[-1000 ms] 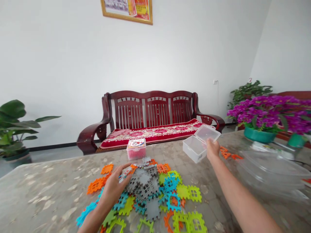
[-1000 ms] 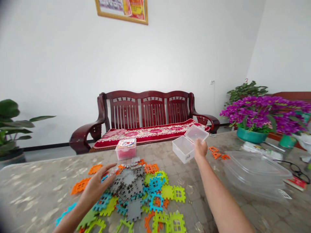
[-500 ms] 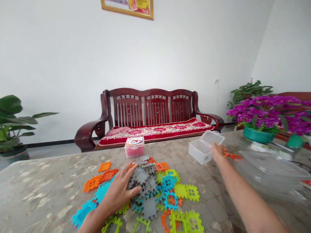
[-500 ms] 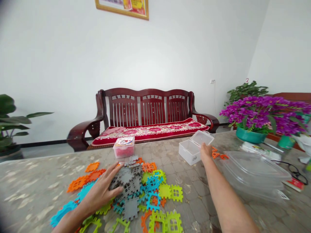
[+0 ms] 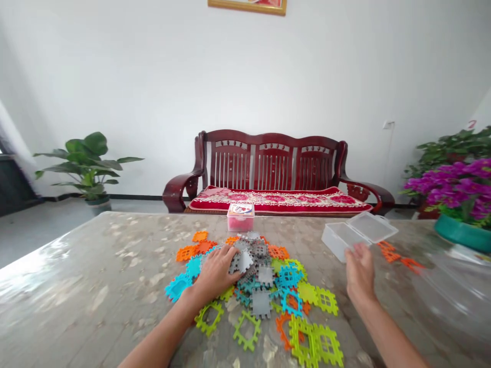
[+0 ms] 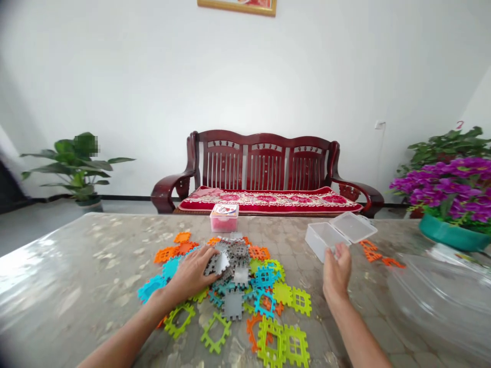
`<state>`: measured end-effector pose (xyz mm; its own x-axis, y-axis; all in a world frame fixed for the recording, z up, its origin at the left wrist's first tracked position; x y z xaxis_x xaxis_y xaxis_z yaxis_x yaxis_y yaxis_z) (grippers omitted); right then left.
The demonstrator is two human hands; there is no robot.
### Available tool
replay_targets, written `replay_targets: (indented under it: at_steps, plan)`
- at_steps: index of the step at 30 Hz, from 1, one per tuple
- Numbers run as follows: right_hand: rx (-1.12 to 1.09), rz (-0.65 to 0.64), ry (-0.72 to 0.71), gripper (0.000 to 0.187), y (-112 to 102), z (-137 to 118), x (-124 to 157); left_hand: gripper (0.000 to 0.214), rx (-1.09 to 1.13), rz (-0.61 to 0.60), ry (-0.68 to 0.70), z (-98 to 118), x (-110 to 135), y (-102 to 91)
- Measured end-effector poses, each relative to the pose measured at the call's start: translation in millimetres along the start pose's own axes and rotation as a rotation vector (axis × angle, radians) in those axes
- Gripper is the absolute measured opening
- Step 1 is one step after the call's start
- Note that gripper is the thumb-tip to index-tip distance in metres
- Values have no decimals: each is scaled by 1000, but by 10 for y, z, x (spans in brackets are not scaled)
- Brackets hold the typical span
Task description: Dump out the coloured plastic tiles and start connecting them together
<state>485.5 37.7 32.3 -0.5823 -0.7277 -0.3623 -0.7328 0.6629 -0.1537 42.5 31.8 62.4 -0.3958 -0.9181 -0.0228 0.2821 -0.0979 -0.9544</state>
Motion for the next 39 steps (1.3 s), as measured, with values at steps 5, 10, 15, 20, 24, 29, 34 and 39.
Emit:
replay_targets:
  at_steps: [5,10,15,20,24,29,34,39]
  plan:
    - [52,-422,-137,68,671,-386,551,34,-9,56,-55,-150,37,-27]
    - [391,-1052,-351,106,1483,-784,1151,36,-3,85,-121,-347,60,-88]
    - [739,-1417,-205,135,1820,-839,1320,28,41,121,-235,-574,100,-194]
    - [688,-1461,-313,110,1908,-921,1309,30,50,108,-304,-694,107,-248]
    - [516,-1339,-385,81,1926,-965,1312,31,75,115,-365,-777,127,-281]
    - [415,-1189,-303,53,1999,-919,1248,35,91,105,-472,-870,192,-387]
    - [245,-1241,-37,43,2143,-926,1281,38,248,89,-459,-968,165,-429]
    - [-78,-1461,23,61,2338,-1276,1463,82,413,103,-150,-793,55,-368]
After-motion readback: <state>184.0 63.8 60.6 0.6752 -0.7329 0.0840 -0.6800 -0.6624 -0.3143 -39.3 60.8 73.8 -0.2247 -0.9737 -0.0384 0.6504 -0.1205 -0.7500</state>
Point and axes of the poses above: each hand's wrist, its own x-axis away from the middle knuckle, its own y-axis out of the palm, z = x × y, the point moved 8 cm from there along -x, towards the middle knuckle, and after that the axes turned 13 degrees about -z, right-handed, at the moved point
